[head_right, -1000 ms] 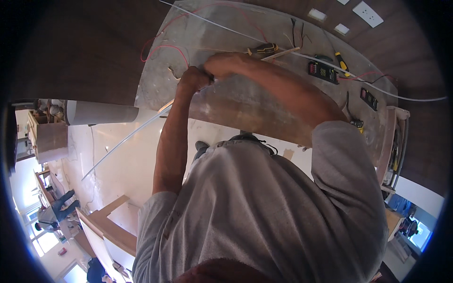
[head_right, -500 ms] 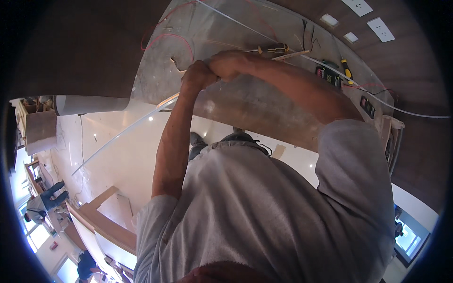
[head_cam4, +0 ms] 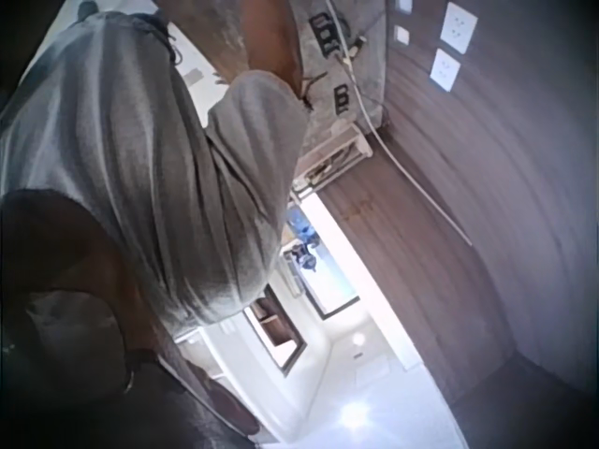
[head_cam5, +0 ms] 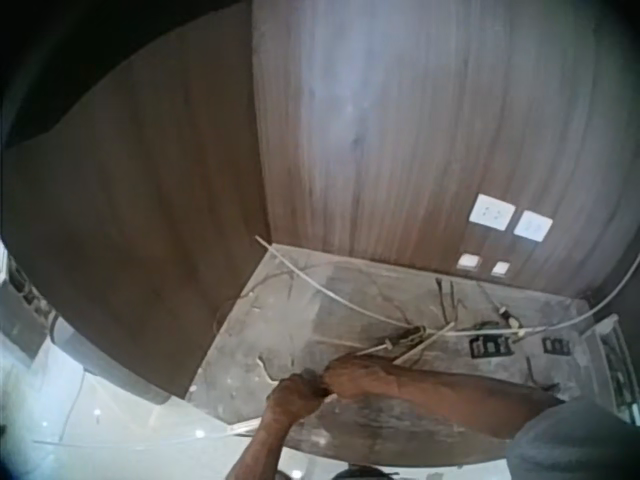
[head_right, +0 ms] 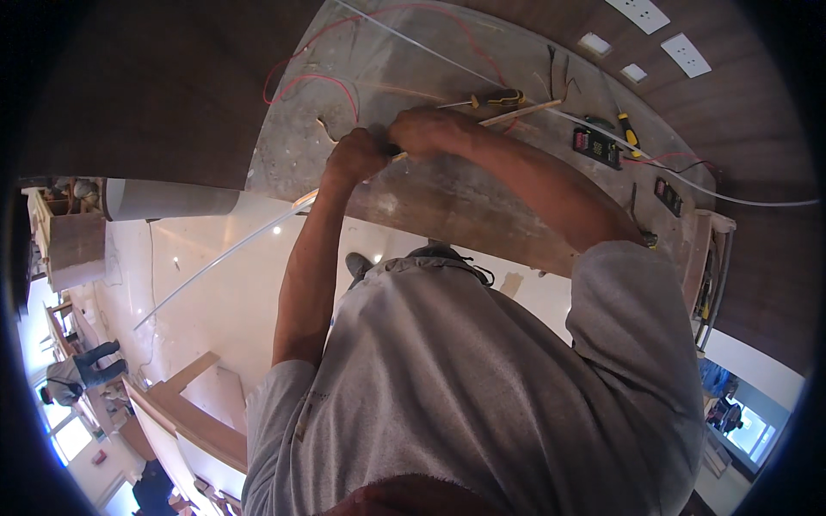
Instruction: The person wires an LED strip by hand, pressing the strip into a channel and using pliers to work with the wiring at the end of the strip.
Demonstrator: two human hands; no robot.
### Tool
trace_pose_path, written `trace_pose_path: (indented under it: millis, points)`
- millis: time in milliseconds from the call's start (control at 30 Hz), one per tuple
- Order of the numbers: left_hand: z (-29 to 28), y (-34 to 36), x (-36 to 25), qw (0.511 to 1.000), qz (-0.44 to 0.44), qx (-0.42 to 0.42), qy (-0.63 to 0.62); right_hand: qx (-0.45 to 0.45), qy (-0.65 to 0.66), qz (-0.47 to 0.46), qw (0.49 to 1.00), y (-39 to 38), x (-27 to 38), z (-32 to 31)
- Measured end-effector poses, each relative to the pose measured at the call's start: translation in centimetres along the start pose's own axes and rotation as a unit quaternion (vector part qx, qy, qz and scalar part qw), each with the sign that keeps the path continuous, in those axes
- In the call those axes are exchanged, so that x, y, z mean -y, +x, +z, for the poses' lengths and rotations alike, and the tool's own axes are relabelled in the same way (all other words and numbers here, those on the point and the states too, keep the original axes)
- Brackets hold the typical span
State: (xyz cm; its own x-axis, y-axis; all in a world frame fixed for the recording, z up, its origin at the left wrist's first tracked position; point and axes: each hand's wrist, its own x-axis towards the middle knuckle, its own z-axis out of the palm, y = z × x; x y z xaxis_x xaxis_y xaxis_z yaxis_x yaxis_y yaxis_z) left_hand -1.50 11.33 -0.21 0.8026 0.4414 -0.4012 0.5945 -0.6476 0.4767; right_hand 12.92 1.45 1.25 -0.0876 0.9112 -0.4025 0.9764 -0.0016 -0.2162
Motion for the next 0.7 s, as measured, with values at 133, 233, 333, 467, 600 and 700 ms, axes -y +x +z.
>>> trace_pose_path:
  millis: [133, 233, 333, 467, 600, 700]
  points:
    - [-0.8, -0.2, -0.3, 0.998, -0.055, 0.024, -0.008, -0.003, 0.001, -0.002, 1.0, 0.2, 0.1, 0.1]
    - [-2.3, -0.5, -1.0, 0.994, -0.064, 0.075, -0.038, -0.014, 0.005, -0.02, 1.0, -0.2, -0.5, 0.2]
    - [-2.5, -0.3, -0.9, 0.991, -0.071, 0.095, -0.054, -0.031, 0.002, -0.062, 0.998, -0.3, -0.8, -0.1]
    - [-2.3, -0.3, -1.2, 0.991, -0.082, 0.087, -0.052, -0.037, -0.015, -0.088, 0.995, -0.3, -0.5, -0.3]
    - [-2.2, -0.3, -1.1, 0.99, -0.095, 0.08, -0.059, -0.023, -0.026, -0.083, 0.996, 0.1, 0.1, -1.1]
    - [-1.6, 0.1, -0.6, 0.994, -0.081, 0.066, -0.029, 0.031, -0.047, -0.066, 0.996, 0.7, 1.2, -1.7]
